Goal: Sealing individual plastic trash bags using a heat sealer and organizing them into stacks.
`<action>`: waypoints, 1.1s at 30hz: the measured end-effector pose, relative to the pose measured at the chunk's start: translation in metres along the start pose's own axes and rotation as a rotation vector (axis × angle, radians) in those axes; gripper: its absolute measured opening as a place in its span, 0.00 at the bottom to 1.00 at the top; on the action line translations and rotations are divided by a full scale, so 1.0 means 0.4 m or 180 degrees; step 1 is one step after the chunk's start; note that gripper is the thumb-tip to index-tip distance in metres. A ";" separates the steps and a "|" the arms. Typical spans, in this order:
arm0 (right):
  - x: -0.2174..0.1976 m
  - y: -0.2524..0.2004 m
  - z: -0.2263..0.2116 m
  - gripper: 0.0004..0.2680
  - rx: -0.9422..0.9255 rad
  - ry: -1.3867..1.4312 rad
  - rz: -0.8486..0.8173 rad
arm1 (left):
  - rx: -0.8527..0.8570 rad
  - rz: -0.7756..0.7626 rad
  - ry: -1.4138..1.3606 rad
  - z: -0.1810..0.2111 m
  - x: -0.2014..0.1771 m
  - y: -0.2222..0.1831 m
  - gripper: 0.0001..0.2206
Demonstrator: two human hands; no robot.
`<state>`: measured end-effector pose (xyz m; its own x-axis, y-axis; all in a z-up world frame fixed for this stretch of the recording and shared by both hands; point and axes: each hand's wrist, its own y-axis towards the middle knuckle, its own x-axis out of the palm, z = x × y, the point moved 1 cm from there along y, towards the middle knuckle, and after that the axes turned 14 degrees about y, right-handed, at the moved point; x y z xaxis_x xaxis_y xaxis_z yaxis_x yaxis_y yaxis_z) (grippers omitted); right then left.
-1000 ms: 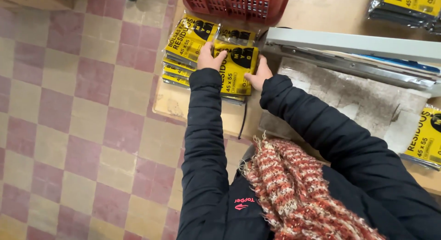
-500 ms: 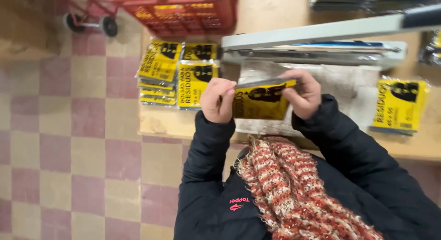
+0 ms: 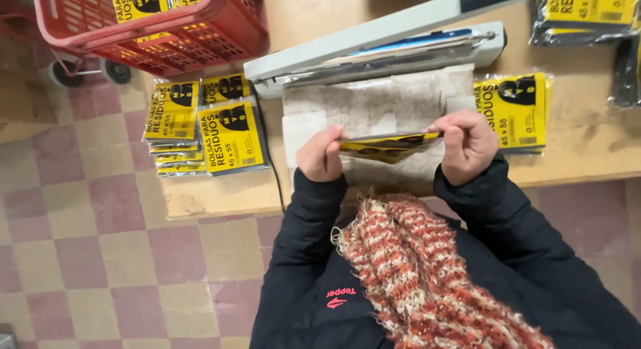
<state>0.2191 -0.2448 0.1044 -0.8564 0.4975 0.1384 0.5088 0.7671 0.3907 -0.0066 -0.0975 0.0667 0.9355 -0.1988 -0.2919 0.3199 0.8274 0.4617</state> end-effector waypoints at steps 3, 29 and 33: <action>-0.020 0.002 -0.017 0.06 -0.0389 -0.0238 -0.0020 | 0.0402 -0.0035 0.0570 0.036 -0.024 0.021 0.09; -0.257 0.196 0.483 0.08 0.0599 -0.1751 0.0464 | -0.2068 0.0224 0.2457 -0.432 0.032 0.161 0.13; -0.242 0.207 0.482 0.08 0.0444 -0.1637 0.0430 | -0.2177 0.0355 0.2474 -0.452 0.047 0.173 0.15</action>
<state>0.3611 -0.1511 -0.0522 -0.6470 0.7021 -0.2974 0.6480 0.7118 0.2709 0.0062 0.0509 -0.0583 0.5226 0.0895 -0.8478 -0.1425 0.9897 0.0166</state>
